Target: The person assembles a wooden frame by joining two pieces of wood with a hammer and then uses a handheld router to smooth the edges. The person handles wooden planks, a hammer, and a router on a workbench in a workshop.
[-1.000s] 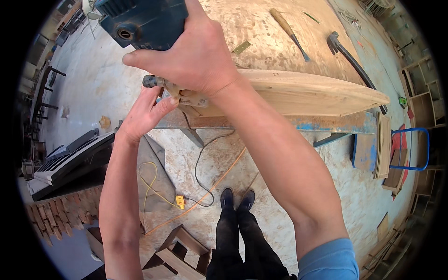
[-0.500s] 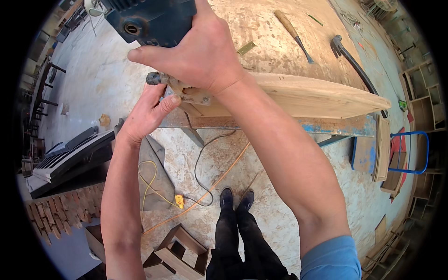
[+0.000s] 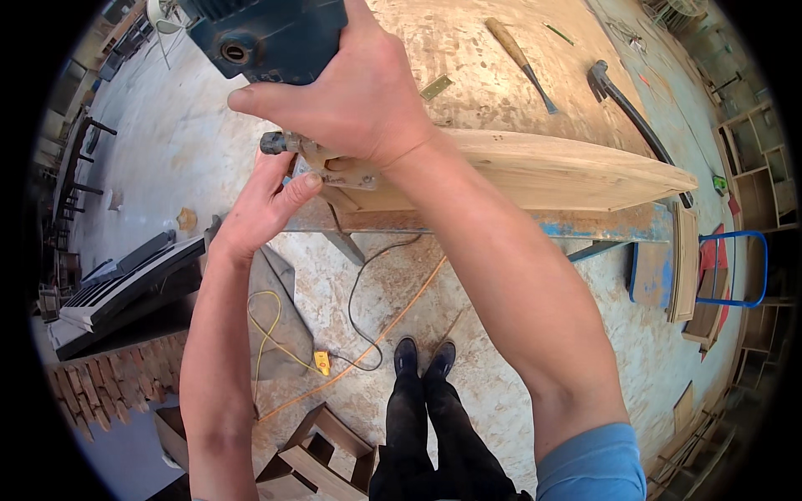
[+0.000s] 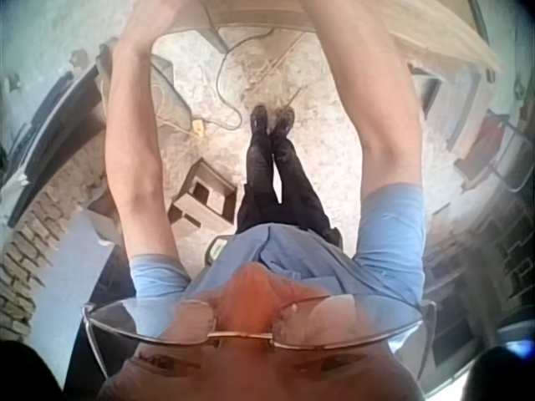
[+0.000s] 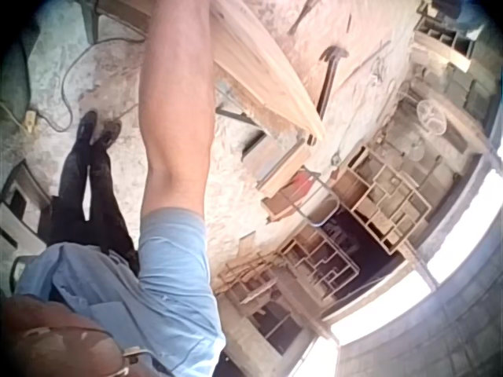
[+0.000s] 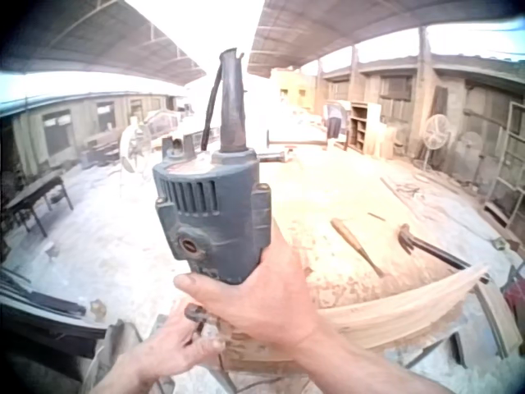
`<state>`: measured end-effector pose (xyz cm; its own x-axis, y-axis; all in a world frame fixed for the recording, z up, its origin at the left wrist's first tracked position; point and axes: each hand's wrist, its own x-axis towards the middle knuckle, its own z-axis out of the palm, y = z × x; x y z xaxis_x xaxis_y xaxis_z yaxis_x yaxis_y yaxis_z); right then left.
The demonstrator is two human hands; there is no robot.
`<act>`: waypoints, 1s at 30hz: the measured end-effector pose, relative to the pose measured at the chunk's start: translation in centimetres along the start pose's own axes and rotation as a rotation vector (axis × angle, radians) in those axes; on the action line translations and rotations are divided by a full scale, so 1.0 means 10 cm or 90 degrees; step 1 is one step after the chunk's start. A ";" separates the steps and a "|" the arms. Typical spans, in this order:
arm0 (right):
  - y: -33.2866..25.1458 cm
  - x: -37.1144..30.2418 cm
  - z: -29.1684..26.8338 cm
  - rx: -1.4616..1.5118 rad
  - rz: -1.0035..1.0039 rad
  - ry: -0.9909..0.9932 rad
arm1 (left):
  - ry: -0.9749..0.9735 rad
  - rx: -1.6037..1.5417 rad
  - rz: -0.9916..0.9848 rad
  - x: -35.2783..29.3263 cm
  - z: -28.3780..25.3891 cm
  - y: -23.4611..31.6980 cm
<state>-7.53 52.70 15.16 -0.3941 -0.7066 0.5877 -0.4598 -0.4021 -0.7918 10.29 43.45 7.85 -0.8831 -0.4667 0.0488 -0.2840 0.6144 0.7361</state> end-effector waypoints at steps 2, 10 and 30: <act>-0.02 0.01 0.03 -0.009 0.016 0.000 | -0.013 0.010 -0.022 -0.02 -0.01 -0.03; -0.02 0.00 0.09 0.009 -0.015 0.008 | 0.020 -0.041 0.020 -0.04 0.01 -0.02; -0.19 -0.11 0.11 -0.017 -0.029 0.024 | -0.064 -0.114 -0.052 0.04 -0.06 -0.04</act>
<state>-5.37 53.56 15.85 -0.4020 -0.6652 0.6292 -0.4993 -0.4168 -0.7596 10.24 42.62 8.04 -0.8953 -0.4387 -0.0771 -0.2932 0.4501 0.8435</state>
